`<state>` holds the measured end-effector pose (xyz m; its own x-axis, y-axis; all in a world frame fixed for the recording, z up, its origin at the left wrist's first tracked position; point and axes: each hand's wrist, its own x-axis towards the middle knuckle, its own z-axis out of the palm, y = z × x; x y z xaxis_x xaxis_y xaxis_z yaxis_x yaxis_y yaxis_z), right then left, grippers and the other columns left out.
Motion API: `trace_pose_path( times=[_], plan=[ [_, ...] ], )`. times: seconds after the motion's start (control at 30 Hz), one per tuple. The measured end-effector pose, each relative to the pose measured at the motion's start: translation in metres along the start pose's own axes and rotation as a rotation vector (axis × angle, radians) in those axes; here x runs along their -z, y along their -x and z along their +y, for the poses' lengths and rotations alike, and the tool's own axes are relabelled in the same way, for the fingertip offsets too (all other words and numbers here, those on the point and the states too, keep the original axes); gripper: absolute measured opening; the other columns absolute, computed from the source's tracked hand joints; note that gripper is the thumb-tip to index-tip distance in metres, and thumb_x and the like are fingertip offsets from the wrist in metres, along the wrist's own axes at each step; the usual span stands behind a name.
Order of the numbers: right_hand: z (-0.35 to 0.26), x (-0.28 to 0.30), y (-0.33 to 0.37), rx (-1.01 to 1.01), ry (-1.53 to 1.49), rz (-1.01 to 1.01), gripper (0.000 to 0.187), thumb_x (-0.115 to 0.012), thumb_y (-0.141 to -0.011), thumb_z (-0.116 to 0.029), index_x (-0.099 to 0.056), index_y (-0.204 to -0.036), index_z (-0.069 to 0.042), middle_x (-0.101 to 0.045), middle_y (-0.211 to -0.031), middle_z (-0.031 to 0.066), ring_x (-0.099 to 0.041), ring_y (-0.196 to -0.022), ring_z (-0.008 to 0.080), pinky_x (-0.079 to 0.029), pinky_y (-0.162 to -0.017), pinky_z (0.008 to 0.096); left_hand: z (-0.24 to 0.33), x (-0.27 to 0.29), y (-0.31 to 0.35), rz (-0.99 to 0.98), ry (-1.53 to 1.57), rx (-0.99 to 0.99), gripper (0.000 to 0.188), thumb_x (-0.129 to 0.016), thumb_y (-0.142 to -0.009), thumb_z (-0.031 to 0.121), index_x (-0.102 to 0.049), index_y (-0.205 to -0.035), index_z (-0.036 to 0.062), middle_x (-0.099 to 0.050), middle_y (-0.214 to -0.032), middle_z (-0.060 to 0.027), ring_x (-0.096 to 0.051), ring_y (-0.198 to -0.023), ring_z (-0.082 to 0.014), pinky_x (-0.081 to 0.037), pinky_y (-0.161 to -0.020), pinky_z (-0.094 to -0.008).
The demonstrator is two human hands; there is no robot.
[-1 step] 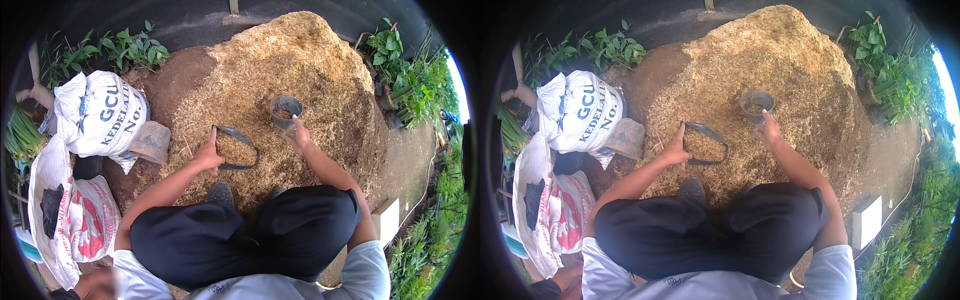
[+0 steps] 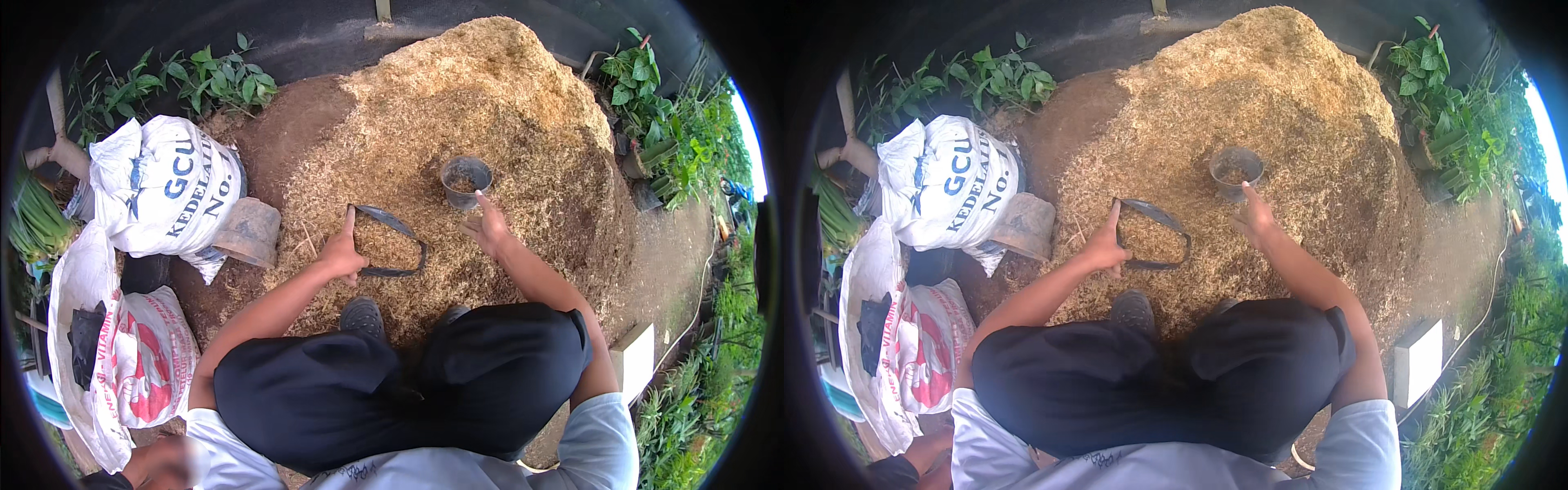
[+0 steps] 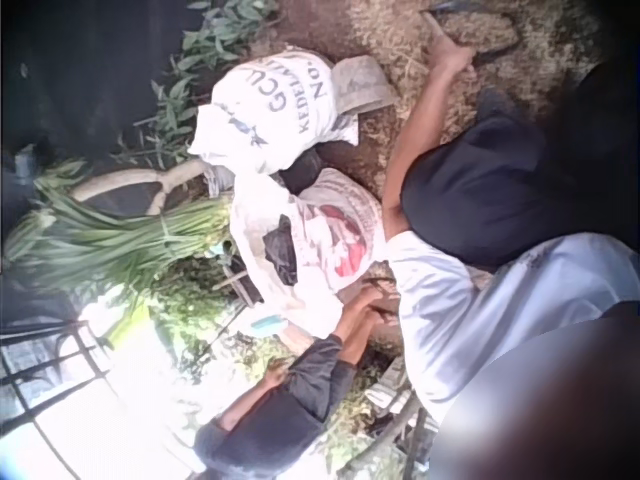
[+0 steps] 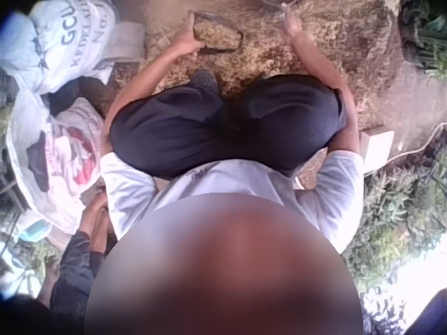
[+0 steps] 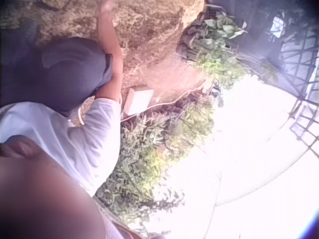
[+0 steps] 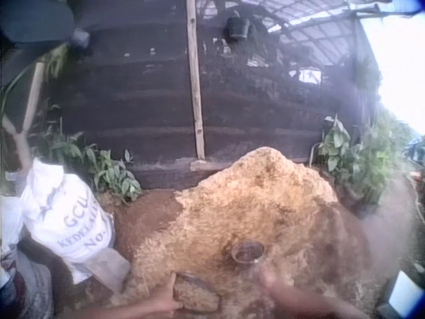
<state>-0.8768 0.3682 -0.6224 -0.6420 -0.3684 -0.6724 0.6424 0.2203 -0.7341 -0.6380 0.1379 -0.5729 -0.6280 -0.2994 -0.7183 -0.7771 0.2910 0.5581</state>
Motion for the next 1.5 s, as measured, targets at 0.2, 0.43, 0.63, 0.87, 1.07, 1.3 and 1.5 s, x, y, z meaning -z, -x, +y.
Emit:
trace_pose_path(
  times=[0.2,0.43,0.63,0.87,1.07,1.3,1.5],
  plan=[
    [0.027,-0.034,0.03,0.433,1.192,-0.363,0.051,-0.062,-0.109,-0.038,-0.055,-0.146,-0.003,-0.072,-0.121,0.0261,-0.075,-0.105,0.0363,-0.065,-0.087,0.0476,-0.002,0.001,-0.001,-0.004,-0.085,-0.003,0.12,-0.072,-0.095,0.001,0.021,-0.17,0.0157,-0.077,-0.107,-0.0255,-0.076,-0.064,-0.024,-0.068,-0.069,-0.0384],
    [0.008,-0.076,0.019,0.634,1.46,-0.417,0.035,-0.066,-0.107,-0.03,-0.075,-0.095,0.002,-0.074,-0.079,0.0195,-0.078,-0.073,0.0298,-0.063,-0.075,0.0457,0.014,0.006,0.011,-0.016,-0.099,-0.012,0.12,-0.072,-0.098,0.005,0.024,-0.169,0.0164,-0.079,-0.094,-0.0215,-0.078,-0.068,-0.0243,-0.067,-0.076,-0.0398],
    [-0.016,-0.089,0.039,0.695,1.236,-0.307,0.038,-0.066,-0.108,-0.028,-0.073,-0.086,0.002,-0.074,-0.069,0.0164,-0.078,-0.067,0.0237,-0.063,-0.07,0.0404,-0.015,0.029,0.045,0.072,0.023,-0.036,0.12,-0.068,-0.098,0.0,0.027,-0.168,0.021,-0.075,-0.09,-0.0189,-0.077,-0.069,-0.0241,-0.068,-0.077,-0.0415],
    [0.004,-0.106,0.043,0.635,1.166,-0.359,0.03,-0.065,-0.108,-0.025,-0.079,-0.105,0.001,-0.077,-0.073,0.0149,-0.078,-0.067,0.0242,-0.064,-0.072,0.0388,-0.047,0.032,0.05,0.091,0.042,0.013,0.112,-0.066,-0.096,-0.004,0.018,-0.169,0.0046,-0.074,-0.085,-0.0187,-0.076,-0.067,-0.0253,-0.067,-0.065,-0.0372],
    [0.018,-0.106,0.041,0.424,1.081,-0.397,0.028,-0.065,-0.108,-0.025,-0.081,-0.109,-0.002,-0.079,-0.076,0.0114,-0.077,-0.065,0.0206,-0.064,-0.074,0.0355,-0.059,0.029,0.05,0.035,0.07,0.141,0.106,-0.069,-0.092,0.0,0.003,-0.169,-0.0031,-0.075,-0.092,-0.0219,-0.076,-0.068,-0.0233,-0.068,-0.067,-0.035],
    [0.015,-0.111,0.042,0.469,1.176,-0.395,0.029,-0.069,-0.105,-0.029,-0.074,-0.123,-0.006,-0.077,-0.074,0.01,-0.076,-0.062,0.0201,-0.064,-0.068,0.0369,-0.072,0.025,0.028,0.175,0.134,0.177,0.091,-0.066,-0.099,0.016,-0.011,-0.17,-0.0012,-0.075,-0.095,-0.0234,-0.079,-0.073,-0.0275,-0.067,-0.06,-0.0368],
    [0.02,-0.087,0.071,1.057,1.339,-0.679,0.038,-0.07,-0.102,-0.035,-0.062,-0.132,-0.011,-0.073,-0.102,0.0111,-0.077,-0.085,0.0299,-0.064,-0.077,0.0453,-0.083,0.02,0.016,0.371,-0.112,-0.071,0.066,-0.059,-0.105,0.024,-0.037,-0.16,-0.0035,-0.076,-0.102,-0.0275,-0.079,-0.079,-0.0373,-0.064,-0.084,-0.0499]
  ],
)
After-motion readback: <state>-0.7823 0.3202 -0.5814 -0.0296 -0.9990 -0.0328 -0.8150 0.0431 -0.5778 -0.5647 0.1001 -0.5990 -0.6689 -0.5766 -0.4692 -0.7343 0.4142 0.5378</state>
